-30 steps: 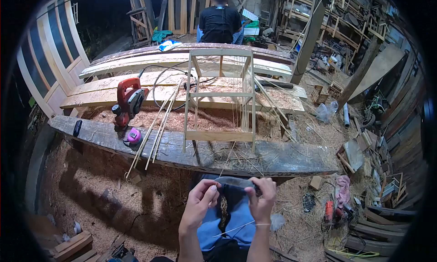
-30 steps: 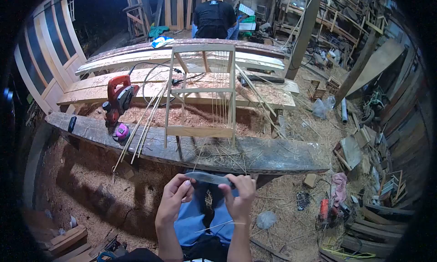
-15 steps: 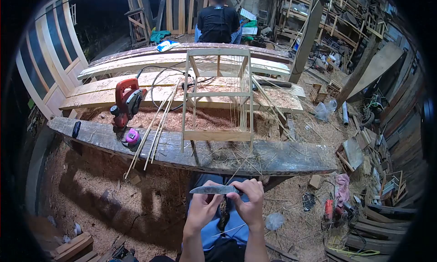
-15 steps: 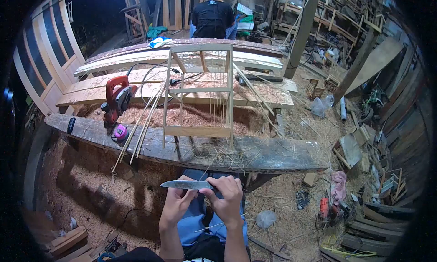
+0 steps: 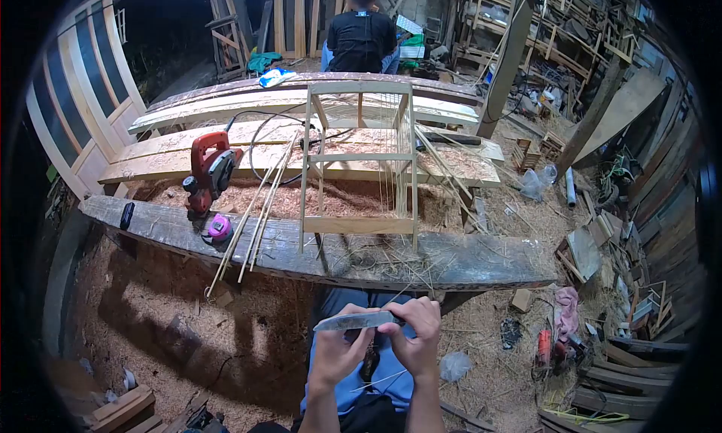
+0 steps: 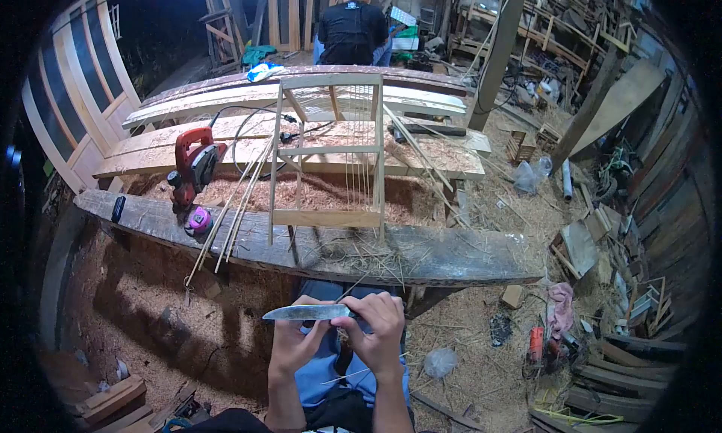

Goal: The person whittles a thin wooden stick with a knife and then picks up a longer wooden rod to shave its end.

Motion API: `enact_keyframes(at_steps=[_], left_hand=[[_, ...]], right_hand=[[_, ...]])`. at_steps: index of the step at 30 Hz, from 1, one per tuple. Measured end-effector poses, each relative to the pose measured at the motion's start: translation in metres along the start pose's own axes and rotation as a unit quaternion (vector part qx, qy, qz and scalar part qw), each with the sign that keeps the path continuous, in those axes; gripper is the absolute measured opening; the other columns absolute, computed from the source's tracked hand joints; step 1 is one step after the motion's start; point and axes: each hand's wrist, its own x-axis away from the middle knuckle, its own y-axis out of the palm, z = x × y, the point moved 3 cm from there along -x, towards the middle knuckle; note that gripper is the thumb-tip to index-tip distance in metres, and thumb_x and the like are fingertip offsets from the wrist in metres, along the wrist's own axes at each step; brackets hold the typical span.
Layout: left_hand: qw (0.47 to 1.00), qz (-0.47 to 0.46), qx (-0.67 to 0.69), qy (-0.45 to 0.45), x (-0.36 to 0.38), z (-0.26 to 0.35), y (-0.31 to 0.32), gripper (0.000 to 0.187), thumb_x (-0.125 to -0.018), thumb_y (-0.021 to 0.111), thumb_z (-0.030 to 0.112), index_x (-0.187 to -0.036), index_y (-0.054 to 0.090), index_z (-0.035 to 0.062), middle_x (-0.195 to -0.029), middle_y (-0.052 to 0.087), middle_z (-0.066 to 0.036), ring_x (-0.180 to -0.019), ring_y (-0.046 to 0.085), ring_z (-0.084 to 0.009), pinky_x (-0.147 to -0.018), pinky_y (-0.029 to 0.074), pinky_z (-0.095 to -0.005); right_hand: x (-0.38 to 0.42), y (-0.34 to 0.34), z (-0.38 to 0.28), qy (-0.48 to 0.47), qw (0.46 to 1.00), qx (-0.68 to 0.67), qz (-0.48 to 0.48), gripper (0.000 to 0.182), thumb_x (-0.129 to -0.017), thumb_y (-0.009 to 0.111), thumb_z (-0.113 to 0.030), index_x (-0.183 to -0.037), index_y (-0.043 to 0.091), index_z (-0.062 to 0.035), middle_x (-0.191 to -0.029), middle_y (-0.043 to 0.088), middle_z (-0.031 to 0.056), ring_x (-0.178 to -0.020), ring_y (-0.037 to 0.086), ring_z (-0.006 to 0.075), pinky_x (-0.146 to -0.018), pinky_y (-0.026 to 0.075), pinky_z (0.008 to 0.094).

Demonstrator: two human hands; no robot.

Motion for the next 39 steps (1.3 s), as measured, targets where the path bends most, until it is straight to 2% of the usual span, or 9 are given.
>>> enact_keyframes(at_steps=[6, 8, 12, 19, 23, 29, 32, 35, 39], left_hand=[[0.997, -0.003, 0.02, -0.079, -0.001, 0.004, -0.005, 0.01, -0.097, 0.068, 0.002, -0.103, 0.071, -0.0044, -0.084, 0.071, -0.004, -0.08, 0.065, -0.0057, -0.072, 0.052, -0.0226], [0.996, -0.002, 0.036, -0.087, 0.003, 0.008, -0.014, 0.009, -0.097, 0.067, 0.001, -0.103, 0.07, -0.0041, -0.082, 0.068, -0.002, -0.077, 0.062, -0.0052, -0.069, 0.05, -0.0219], [0.993, 0.009, 0.056, -0.107, -0.001, 0.005, -0.024, 0.009, -0.1, 0.064, 0.002, -0.105, 0.068, -0.003, -0.082, 0.065, -0.001, -0.076, 0.059, -0.0051, -0.068, 0.048, -0.0215], [0.986, -0.005, 0.121, -0.114, -0.004, -0.01, -0.008, 0.019, -0.103, 0.06, 0.006, -0.12, 0.065, -0.0002, -0.085, 0.065, -0.002, -0.077, 0.057, -0.0044, -0.064, 0.043, -0.0198], [0.975, -0.028, 0.166, -0.145, 0.0, -0.015, -0.006, 0.023, -0.105, 0.06, 0.007, -0.127, 0.065, 0.0003, -0.095, 0.068, -0.003, -0.085, 0.061, -0.0049, -0.074, 0.049, -0.0196], [0.98, -0.044, 0.16, -0.114, 0.002, -0.017, -0.009, 0.021, -0.104, 0.061, 0.007, -0.124, 0.067, -0.0001, -0.107, 0.071, -0.003, -0.097, 0.063, -0.0052, -0.082, 0.051, -0.0193], [0.978, -0.03, 0.172, -0.111, 0.0, -0.015, -0.004, 0.024, -0.102, 0.067, 0.009, -0.123, 0.067, -0.002, -0.106, 0.07, -0.002, -0.085, 0.058, -0.0019, -0.073, 0.047, -0.0182], [0.98, -0.04, 0.155, -0.121, 0.0, -0.016, -0.004, 0.021, -0.101, 0.065, 0.004, -0.121, 0.069, -0.0018, -0.107, 0.073, -0.004, -0.097, 0.063, -0.0052, -0.08, 0.049, -0.0198], [0.984, -0.047, 0.143, -0.092, -0.001, -0.012, -0.005, 0.021, -0.1, 0.065, 0.002, -0.12, 0.07, -0.0018, -0.107, 0.074, -0.004, -0.096, 0.063, -0.0052, -0.08, 0.049, -0.0203]], right_hand=[[0.007, -0.012, 0.029, 0.008, 0.993, 0.074, 0.095, 0.035, -0.088, 0.074, -0.047, -0.091, 0.073, -0.0112, -0.076, 0.062, 0.0026, -0.073, 0.055, 0.0245, -0.074, 0.038, 0.0388], [0.014, -0.029, 0.056, 0.137, 0.959, 0.092, 0.232, 0.037, -0.095, 0.069, -0.042, -0.091, 0.07, -0.0052, -0.081, 0.062, 0.0084, -0.074, 0.053, 0.0288, -0.074, 0.038, 0.0411], [0.027, -0.06, 0.077, 0.182, 0.948, 0.124, 0.228, 0.045, -0.097, 0.067, -0.047, -0.097, 0.069, -0.0021, -0.082, 0.06, 0.0101, -0.078, 0.053, 0.0303, -0.076, 0.04, 0.0424], [0.006, -0.011, 0.024, 0.06, 0.996, 0.005, 0.065, 0.041, -0.091, 0.071, -0.049, -0.094, 0.072, -0.009, -0.078, 0.062, 0.006, -0.074, 0.056, 0.0259, -0.073, 0.039, 0.0392], [0.001, 0.012, 0.0, 0.009, 0.999, -0.033, -0.001, 0.038, -0.084, 0.078, -0.045, -0.095, 0.074, -0.0092, -0.078, 0.064, 0.0046, -0.073, 0.057, 0.0262, -0.072, 0.04, 0.0395], [0.001, 0.01, 0.003, 0.011, 0.999, -0.033, -0.015, 0.036, -0.081, 0.079, -0.044, -0.094, 0.075, -0.0099, -0.077, 0.063, 0.0026, -0.074, 0.057, 0.0246, -0.072, 0.039, 0.0386], [0.002, 0.007, 0.007, 0.005, 1.0, -0.02, -0.006, 0.037, -0.081, 0.079, -0.045, -0.094, 0.075, -0.0104, -0.077, 0.063, 0.0017, -0.075, 0.057, 0.0238, -0.072, 0.039, 0.0382], [0.002, 0.004, 0.008, -0.004, 1.0, -0.004, 0.001, 0.038, -0.081, 0.078, -0.047, -0.094, 0.075, -0.0112, -0.077, 0.063, 0.0011, -0.075, 0.057, 0.0233, -0.073, 0.039, 0.038], [0.004, 0.005, 0.008, -0.009, 1.0, 0.0, 0.011, 0.04, -0.081, 0.077, -0.049, -0.093, 0.075, -0.0118, -0.077, 0.063, 0.001, -0.075, 0.057, 0.0229, -0.073, 0.039, 0.038]])
